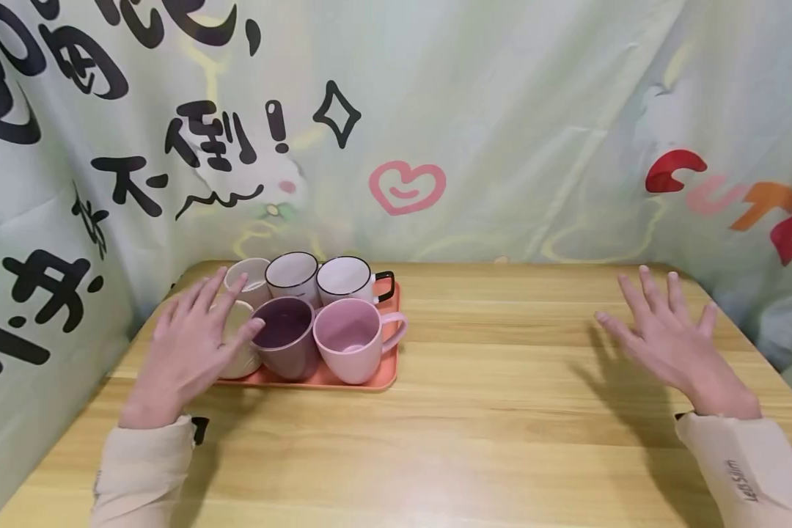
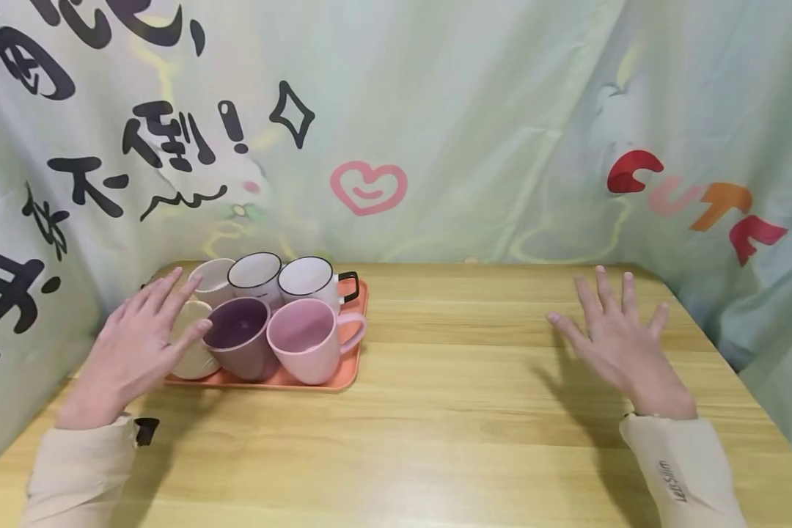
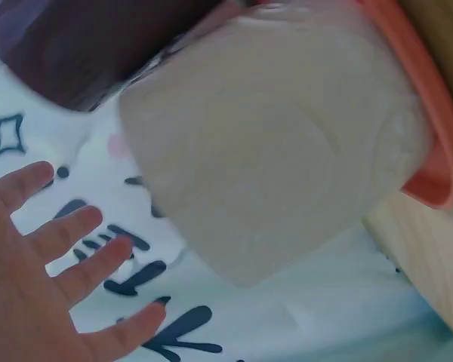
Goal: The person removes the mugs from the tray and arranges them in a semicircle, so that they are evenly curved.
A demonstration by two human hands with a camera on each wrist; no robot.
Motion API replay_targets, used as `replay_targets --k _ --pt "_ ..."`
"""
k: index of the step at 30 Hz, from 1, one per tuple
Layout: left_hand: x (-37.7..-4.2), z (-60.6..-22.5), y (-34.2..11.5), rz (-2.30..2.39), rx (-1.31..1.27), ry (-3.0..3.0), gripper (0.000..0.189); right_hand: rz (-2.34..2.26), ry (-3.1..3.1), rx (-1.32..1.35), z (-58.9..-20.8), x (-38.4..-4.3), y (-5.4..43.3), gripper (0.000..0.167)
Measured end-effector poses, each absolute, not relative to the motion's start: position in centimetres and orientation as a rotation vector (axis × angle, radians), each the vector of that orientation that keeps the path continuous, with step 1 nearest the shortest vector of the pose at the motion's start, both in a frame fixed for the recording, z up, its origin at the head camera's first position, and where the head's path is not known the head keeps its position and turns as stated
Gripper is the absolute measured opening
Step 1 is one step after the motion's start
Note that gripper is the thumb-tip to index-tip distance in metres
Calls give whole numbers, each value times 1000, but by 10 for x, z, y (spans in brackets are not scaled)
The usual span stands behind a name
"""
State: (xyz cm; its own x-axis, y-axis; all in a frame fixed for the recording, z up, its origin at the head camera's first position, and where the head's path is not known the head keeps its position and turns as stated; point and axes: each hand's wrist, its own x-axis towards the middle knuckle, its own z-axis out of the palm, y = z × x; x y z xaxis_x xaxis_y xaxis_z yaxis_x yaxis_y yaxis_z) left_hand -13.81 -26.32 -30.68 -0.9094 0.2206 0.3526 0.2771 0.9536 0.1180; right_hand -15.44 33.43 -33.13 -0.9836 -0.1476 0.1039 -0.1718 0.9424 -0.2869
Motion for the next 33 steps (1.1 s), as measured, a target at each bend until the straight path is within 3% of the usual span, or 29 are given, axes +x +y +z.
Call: replay_targets --k 11,18,25,33 --pt "-131 -298 -317 -519 -158 -2694 52 1027 -2830 286 -314 -179 301 50" --pt "-136 -315 -341 -675 -154 -2705 46 1351 -2781 326 -303 -199 270 52" --pt "-136 -328 -358 -885 -166 -2675 40 1390 -2779 364 -297 -209 248 52" --pt "-141 -341 -363 -1121 -180 -2757 46 1568 -2759 374 -293 -216 235 50"
